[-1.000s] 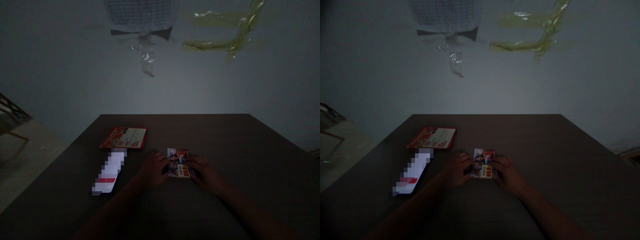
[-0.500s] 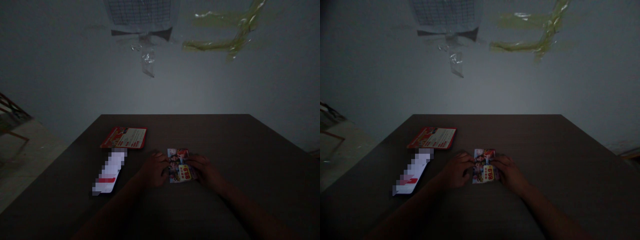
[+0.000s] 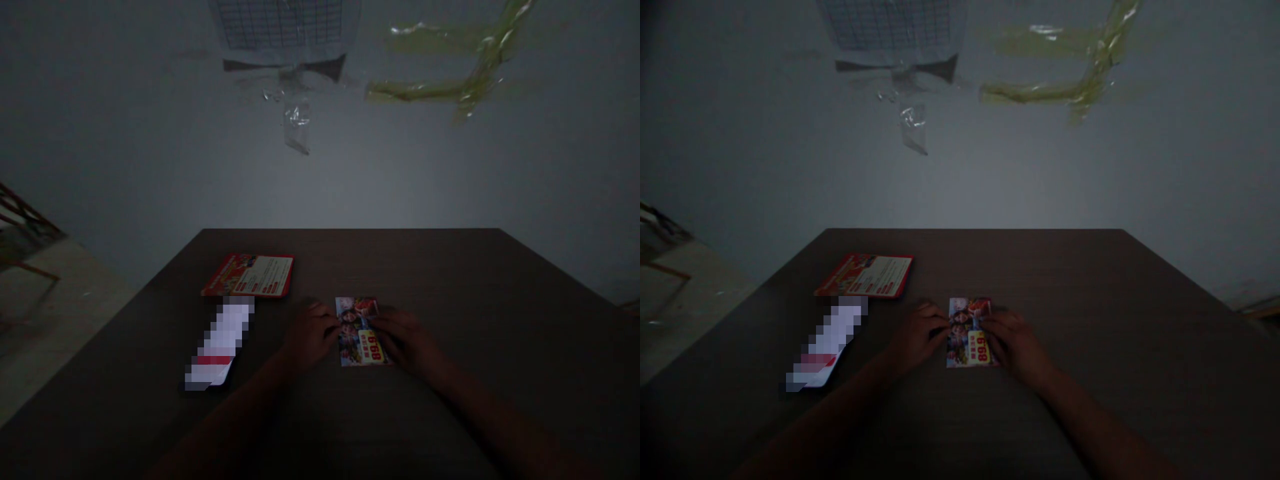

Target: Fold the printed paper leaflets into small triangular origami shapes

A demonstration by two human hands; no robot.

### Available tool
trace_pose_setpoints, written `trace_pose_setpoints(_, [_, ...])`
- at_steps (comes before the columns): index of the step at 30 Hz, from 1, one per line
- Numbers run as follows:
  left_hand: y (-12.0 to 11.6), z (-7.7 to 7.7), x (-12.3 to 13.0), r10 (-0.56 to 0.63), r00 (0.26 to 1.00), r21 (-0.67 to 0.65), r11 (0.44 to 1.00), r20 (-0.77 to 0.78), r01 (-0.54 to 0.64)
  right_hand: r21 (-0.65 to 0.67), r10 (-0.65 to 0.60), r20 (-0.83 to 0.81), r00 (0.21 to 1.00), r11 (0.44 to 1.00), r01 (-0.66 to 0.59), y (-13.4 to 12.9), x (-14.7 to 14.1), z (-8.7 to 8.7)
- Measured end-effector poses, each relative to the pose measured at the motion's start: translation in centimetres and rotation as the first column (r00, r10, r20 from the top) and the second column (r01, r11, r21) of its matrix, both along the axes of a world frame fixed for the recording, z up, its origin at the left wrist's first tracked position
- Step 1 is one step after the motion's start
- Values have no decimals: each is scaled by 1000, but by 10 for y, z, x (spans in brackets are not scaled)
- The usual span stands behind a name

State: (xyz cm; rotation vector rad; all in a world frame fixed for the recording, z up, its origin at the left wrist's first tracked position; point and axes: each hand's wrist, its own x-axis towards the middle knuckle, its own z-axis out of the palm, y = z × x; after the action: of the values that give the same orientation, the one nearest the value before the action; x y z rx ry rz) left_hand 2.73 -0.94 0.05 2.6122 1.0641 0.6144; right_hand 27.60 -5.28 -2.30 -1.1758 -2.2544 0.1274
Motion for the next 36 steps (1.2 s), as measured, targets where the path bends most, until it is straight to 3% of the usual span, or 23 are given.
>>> trace_pose_setpoints(8, [4, -4, 0, 84, 996, -47, 995, 0, -84, -23, -15, 9, 1000, 1000, 15, -3, -4, 5])
trace_pose_setpoints(18, [9, 4, -9, 142, 985, -68, 987, -95, -149, -36, -19, 21, 1000, 999, 19, -3, -3, 4])
trace_pose_setpoints(36, [29, 18, -6, 1, 932, -271, 957, -363, -107, -42, -22, 21, 1000, 999, 23, -4, -5, 8])
